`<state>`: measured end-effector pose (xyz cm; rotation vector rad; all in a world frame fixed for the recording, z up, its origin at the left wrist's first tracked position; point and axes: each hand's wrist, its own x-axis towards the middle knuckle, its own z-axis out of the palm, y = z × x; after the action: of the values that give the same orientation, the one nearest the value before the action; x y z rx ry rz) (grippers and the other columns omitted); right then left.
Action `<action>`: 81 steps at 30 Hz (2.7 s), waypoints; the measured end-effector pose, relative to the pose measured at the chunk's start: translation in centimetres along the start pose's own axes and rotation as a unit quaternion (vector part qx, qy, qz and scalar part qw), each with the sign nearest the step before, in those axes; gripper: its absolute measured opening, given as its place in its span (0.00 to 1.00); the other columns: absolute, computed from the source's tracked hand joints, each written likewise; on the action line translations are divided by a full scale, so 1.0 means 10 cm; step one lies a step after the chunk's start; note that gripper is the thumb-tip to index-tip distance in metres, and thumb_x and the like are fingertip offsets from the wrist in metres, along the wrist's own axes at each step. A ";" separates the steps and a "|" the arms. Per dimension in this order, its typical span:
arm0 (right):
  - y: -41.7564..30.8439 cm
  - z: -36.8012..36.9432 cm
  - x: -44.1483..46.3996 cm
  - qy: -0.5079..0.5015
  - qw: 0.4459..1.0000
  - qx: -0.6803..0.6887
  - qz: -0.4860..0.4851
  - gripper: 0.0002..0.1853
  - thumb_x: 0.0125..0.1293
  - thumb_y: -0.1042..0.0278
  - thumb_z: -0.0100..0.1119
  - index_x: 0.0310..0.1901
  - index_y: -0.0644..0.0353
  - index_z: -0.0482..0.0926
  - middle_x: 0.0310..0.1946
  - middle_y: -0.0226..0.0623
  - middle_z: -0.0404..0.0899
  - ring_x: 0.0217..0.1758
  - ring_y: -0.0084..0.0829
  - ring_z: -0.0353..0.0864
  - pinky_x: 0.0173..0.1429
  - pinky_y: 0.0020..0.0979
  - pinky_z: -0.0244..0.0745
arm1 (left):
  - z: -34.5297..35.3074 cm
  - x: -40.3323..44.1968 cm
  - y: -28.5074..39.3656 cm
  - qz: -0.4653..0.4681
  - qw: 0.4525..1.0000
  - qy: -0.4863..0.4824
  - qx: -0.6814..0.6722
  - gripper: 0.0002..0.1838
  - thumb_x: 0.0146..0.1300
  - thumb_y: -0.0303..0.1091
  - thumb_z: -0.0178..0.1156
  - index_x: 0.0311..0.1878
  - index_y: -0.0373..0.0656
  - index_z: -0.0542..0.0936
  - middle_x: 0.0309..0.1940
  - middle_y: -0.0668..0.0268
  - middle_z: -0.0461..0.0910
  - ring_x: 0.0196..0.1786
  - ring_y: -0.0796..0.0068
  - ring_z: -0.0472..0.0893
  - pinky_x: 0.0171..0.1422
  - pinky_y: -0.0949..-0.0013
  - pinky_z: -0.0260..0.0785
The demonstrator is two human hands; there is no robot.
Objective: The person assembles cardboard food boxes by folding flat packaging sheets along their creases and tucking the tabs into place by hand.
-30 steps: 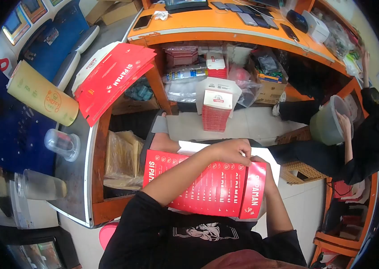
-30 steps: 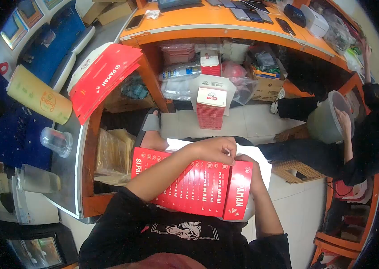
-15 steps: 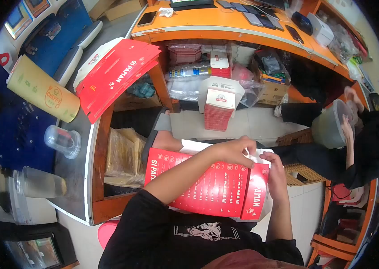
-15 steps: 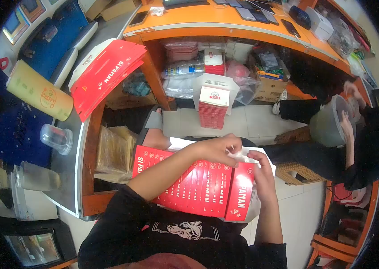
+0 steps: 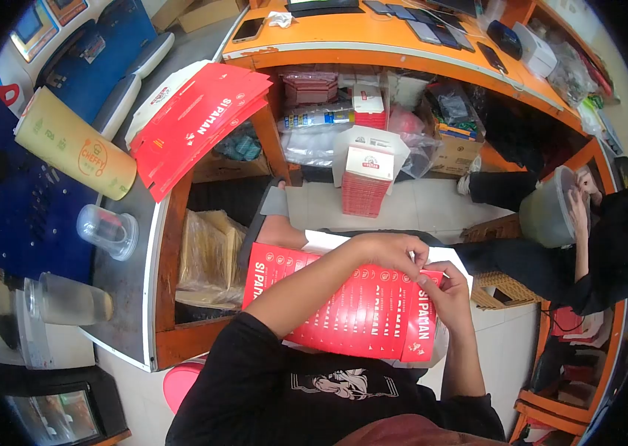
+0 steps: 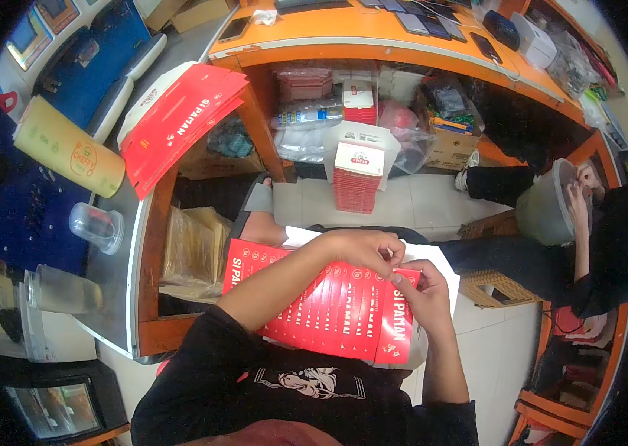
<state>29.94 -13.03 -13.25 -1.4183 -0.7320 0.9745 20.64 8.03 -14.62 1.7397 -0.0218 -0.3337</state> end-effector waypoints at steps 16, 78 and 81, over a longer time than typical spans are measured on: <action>-0.01 -0.02 -0.29 0.036 0.996 0.062 0.044 0.27 0.80 0.53 0.49 0.71 0.58 0.58 0.61 0.38 0.70 0.56 0.29 0.78 0.62 0.33 0.72 | 0.27 -0.44 0.46 0.051 0.937 0.260 0.226 0.21 0.54 0.37 0.70 0.50 0.41 0.79 0.59 0.52 0.69 0.64 0.49 0.74 0.69 0.52 0.67; 0.43 0.04 -1.18 0.019 0.856 -0.416 -0.307 0.15 0.51 0.78 0.77 0.40 0.57 0.84 0.35 0.43 0.82 0.31 0.39 0.85 0.32 0.34 0.79 | 1.31 -0.71 0.27 0.246 0.887 0.172 0.350 0.15 0.47 0.37 0.69 0.38 0.45 0.80 0.58 0.56 0.69 0.72 0.50 0.62 0.79 0.41 0.48; 0.42 0.05 -1.17 0.011 0.856 -0.414 -0.309 0.15 0.51 0.80 0.77 0.41 0.58 0.84 0.35 0.43 0.82 0.31 0.38 0.85 0.31 0.32 0.78 | 1.32 -0.71 0.27 0.249 0.887 0.173 0.349 0.16 0.46 0.37 0.69 0.38 0.44 0.80 0.58 0.56 0.69 0.72 0.50 0.62 0.79 0.41 0.48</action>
<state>23.75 -23.53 -15.78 -1.7178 -1.5895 0.0979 11.22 -3.72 -12.61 2.3963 -0.3639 0.4261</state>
